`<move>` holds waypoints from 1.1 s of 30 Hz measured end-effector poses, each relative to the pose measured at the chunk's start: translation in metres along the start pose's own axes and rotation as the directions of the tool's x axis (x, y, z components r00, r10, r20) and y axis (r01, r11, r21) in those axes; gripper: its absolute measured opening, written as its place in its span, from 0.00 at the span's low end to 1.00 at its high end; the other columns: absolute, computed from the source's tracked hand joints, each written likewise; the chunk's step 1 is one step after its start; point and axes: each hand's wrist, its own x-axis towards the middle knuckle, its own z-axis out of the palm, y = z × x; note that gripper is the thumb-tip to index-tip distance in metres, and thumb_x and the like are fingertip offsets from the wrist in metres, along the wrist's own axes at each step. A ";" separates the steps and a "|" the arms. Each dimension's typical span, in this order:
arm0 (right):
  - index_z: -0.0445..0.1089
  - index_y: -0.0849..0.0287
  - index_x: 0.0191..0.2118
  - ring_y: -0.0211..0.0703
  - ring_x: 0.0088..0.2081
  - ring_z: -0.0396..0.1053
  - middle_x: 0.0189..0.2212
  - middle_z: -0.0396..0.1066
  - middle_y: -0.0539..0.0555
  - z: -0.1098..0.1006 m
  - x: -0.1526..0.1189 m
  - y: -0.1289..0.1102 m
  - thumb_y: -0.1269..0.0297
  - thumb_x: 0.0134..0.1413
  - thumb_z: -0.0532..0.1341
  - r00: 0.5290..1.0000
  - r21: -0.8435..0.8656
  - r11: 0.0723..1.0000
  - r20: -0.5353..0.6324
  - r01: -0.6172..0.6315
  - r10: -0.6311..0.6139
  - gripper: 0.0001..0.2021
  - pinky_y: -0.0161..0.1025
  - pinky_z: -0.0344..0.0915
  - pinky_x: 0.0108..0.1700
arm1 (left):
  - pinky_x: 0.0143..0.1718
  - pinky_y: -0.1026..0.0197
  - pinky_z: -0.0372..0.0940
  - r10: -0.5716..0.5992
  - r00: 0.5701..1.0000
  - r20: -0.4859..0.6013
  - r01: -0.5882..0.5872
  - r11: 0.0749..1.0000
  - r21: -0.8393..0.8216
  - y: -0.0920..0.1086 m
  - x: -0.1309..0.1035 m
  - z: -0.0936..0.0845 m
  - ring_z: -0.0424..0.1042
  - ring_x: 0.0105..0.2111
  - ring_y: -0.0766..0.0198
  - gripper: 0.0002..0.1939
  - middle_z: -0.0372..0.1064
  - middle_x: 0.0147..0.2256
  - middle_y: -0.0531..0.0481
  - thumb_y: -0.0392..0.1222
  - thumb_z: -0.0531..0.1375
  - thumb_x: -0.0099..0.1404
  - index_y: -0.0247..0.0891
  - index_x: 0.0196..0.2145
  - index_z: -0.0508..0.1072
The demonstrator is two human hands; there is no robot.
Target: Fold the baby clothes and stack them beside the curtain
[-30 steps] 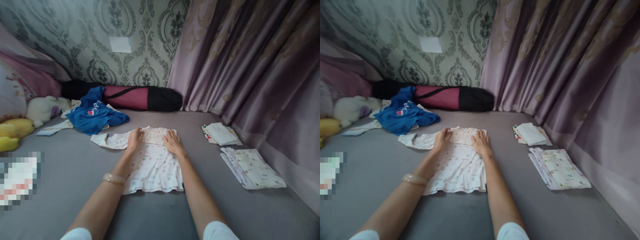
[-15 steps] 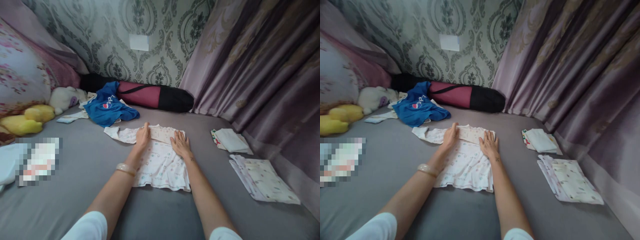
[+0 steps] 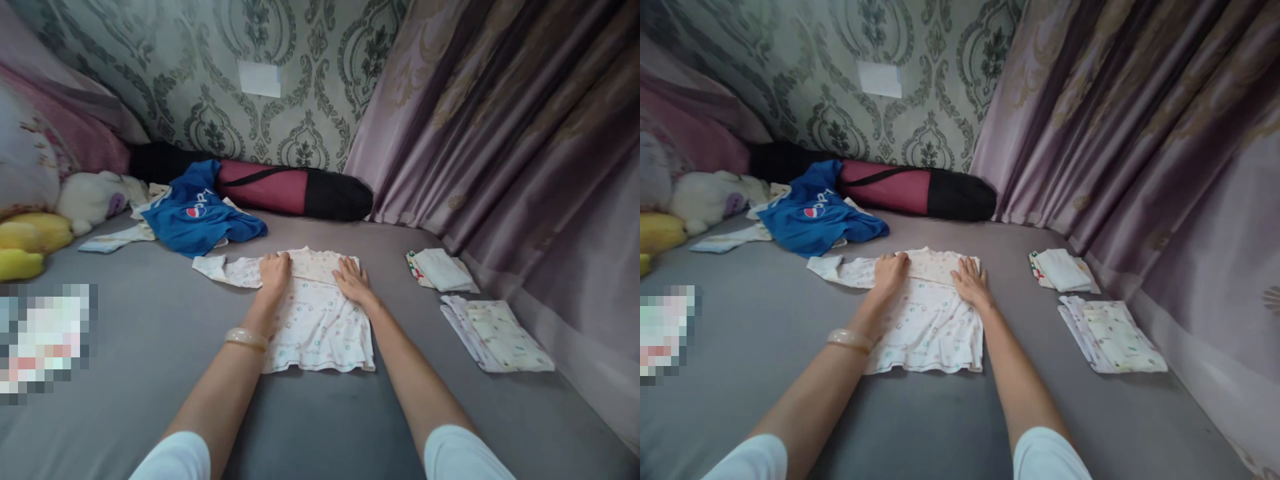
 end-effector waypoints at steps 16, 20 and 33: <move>0.43 0.66 0.68 0.49 0.69 0.31 0.69 0.36 0.59 0.026 -0.001 -0.059 0.54 0.65 0.40 0.956 -0.067 0.954 -0.005 0.292 -0.293 0.31 0.52 0.29 0.66 | 0.60 0.47 0.49 0.307 0.952 0.019 -0.302 0.944 -0.131 0.030 -0.007 0.005 0.55 0.61 0.49 0.31 0.59 0.59 0.33 0.29 0.53 0.58 0.31 0.60 0.58; 0.51 0.61 0.66 0.42 0.68 0.39 0.68 0.45 0.56 0.016 0.005 -0.047 0.55 0.66 0.39 0.954 0.189 0.935 -0.062 0.300 -0.294 0.28 0.46 0.36 0.67 | 0.60 0.47 0.50 0.269 0.963 0.029 -0.266 0.959 -0.095 0.022 -0.005 0.006 0.57 0.60 0.50 0.26 0.62 0.57 0.34 0.28 0.49 0.61 0.32 0.57 0.63; 0.77 0.62 0.32 0.51 0.40 0.74 0.33 0.77 0.60 -0.015 0.037 0.047 0.66 0.53 0.56 0.860 0.383 0.871 -0.280 -0.308 0.427 0.12 0.38 0.65 0.41 | 0.44 0.49 0.58 0.034 0.999 0.039 -0.035 0.999 0.036 0.012 0.000 -0.002 0.62 0.49 0.44 0.17 0.65 0.48 0.34 0.34 0.48 0.65 0.33 0.48 0.70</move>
